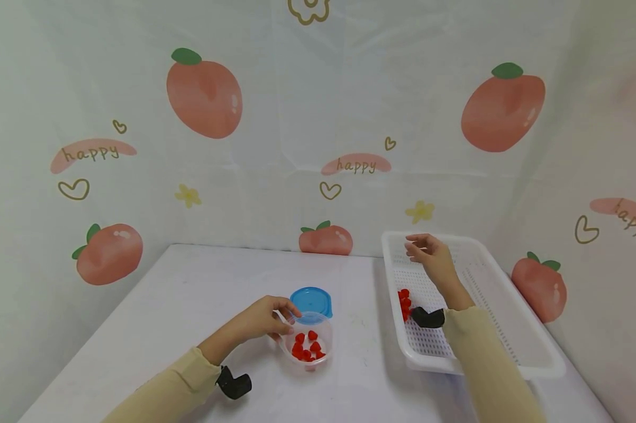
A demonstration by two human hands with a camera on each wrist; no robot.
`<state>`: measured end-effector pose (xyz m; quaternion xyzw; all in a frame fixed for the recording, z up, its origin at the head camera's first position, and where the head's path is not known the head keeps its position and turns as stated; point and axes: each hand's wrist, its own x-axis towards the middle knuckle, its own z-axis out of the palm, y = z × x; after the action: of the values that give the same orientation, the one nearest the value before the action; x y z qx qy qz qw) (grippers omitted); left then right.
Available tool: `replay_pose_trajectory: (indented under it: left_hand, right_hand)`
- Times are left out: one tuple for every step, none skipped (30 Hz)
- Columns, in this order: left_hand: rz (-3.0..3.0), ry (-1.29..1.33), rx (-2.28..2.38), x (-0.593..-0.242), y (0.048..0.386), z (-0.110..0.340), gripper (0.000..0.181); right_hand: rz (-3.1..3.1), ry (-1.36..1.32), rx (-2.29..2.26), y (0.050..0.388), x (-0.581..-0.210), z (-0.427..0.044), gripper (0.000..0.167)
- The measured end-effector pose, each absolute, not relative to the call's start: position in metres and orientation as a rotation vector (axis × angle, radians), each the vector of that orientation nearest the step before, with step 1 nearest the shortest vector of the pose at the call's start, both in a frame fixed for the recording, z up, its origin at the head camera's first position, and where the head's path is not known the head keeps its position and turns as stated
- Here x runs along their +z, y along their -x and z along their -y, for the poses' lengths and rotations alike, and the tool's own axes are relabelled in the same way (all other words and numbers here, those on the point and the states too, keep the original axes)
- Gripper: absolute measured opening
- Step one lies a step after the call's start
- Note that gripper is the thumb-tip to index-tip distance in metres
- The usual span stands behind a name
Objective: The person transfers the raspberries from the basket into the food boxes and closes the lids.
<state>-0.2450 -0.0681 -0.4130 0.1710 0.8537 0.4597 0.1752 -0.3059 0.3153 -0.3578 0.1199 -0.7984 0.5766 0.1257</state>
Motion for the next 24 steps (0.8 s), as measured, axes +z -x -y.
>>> replay_pose_trajectory:
  left_hand:
    - [-2.417, -0.484, 1.302, -0.413, 0.245, 0.068, 0.026]
    - [-2.416, -0.483, 1.302, -0.412, 0.245, 0.068, 0.026]
    - [-2.415, -0.481, 1.303, -0.412, 0.245, 0.068, 0.026]
    - [-2.415, -0.478, 1.302, -0.412, 0.245, 0.068, 0.026]
    - [-2.414, -0.478, 1.303, -0.412, 0.245, 0.068, 0.026]
    - [-2.415, -0.478, 1.303, -0.412, 0.245, 0.068, 0.026]
    - [-2.415, -0.478, 1.304, -0.412, 0.245, 0.068, 0.026]
    - [-2.415, -0.478, 1.305, -0.412, 0.245, 0.068, 0.026]
    - [-2.416, -0.477, 1.305, -0.412, 0.244, 0.068, 0.026]
    - [-2.416, -0.477, 1.305, -0.412, 0.244, 0.068, 0.026]
    - [-2.415, -0.477, 1.307, -0.412, 0.244, 0.068, 0.026]
    - [-2.414, -0.476, 1.308, -0.412, 0.244, 0.068, 0.026]
    - [-2.413, -0.475, 1.309, -0.412, 0.244, 0.068, 0.026]
    - [-2.412, -0.474, 1.311, -0.412, 0.243, 0.068, 0.026]
    - [-2.411, -0.475, 1.312, -0.411, 0.243, 0.068, 0.026]
    - [-2.412, -0.477, 1.313, -0.411, 0.243, 0.067, 0.026]
    - [-2.412, -0.479, 1.313, -0.411, 0.243, 0.067, 0.026]
    - [-2.412, -0.482, 1.313, -0.411, 0.243, 0.068, 0.026]
    - [-2.412, -0.485, 1.314, -0.411, 0.243, 0.068, 0.026]
    - [-2.412, -0.487, 1.314, -0.41, 0.243, 0.068, 0.026]
    - [-2.412, -0.491, 1.314, -0.41, 0.243, 0.068, 0.026]
    - [-2.411, -0.492, 1.315, -0.41, 0.243, 0.068, 0.026]
    - [-2.41, -0.493, 1.315, -0.41, 0.243, 0.068, 0.027]
    - [-2.407, -0.493, 1.316, -0.41, 0.243, 0.068, 0.027]
  right_hand:
    - [2.362, -0.322, 1.686, 0.307, -0.361, -0.318, 0.011]
    - [2.404, -0.298, 1.687, 0.309, -0.363, -0.321, 0.015]
    - [2.447, -0.278, 1.683, 0.31, -0.366, -0.323, 0.021]
    - [2.49, -0.263, 1.675, 0.311, -0.368, -0.325, 0.03]
    - [2.535, -0.252, 1.659, 0.313, -0.37, -0.327, 0.037]
    - [2.582, -0.24, 1.636, 0.314, -0.372, -0.328, 0.044]
    - [2.627, -0.23, 1.608, 0.315, -0.374, -0.33, 0.047]
    - [2.667, -0.222, 1.582, 0.315, -0.376, -0.331, 0.05]
    - [2.708, -0.211, 1.558, 0.316, -0.377, -0.332, 0.05]
    - [2.749, -0.201, 1.535, 0.316, -0.379, -0.333, 0.051]
    - [2.786, -0.198, 1.522, 0.316, -0.381, -0.335, 0.051]
    - [2.819, -0.188, 1.512, 0.316, -0.383, -0.336, 0.051]
    - [2.849, -0.185, 1.505, 0.316, -0.384, -0.337, 0.051]
    - [2.876, -0.18, 1.504, 0.315, -0.385, -0.338, 0.052]
    - [2.897, -0.18, 1.503, 0.315, -0.386, -0.338, 0.052]
    - [2.912, -0.179, 1.504, 0.315, -0.387, -0.339, 0.052]
    - [2.927, -0.171, 1.502, 0.314, -0.388, -0.339, 0.052]
    - [2.939, -0.16, 1.497, 0.314, -0.389, -0.339, 0.051]
    - [2.953, -0.156, 1.488, 0.313, -0.39, -0.339, 0.051]
    - [2.964, -0.153, 1.483, 0.313, -0.391, -0.339, 0.05]
    - [2.978, -0.148, 1.475, 0.313, -0.392, -0.34, 0.049]
    - [2.993, -0.142, 1.468, 0.313, -0.393, -0.34, 0.048]
    - [3.013, -0.142, 1.46, 0.313, -0.394, -0.34, 0.047]
    - [3.03, -0.146, 1.455, 0.313, -0.395, -0.34, 0.047]
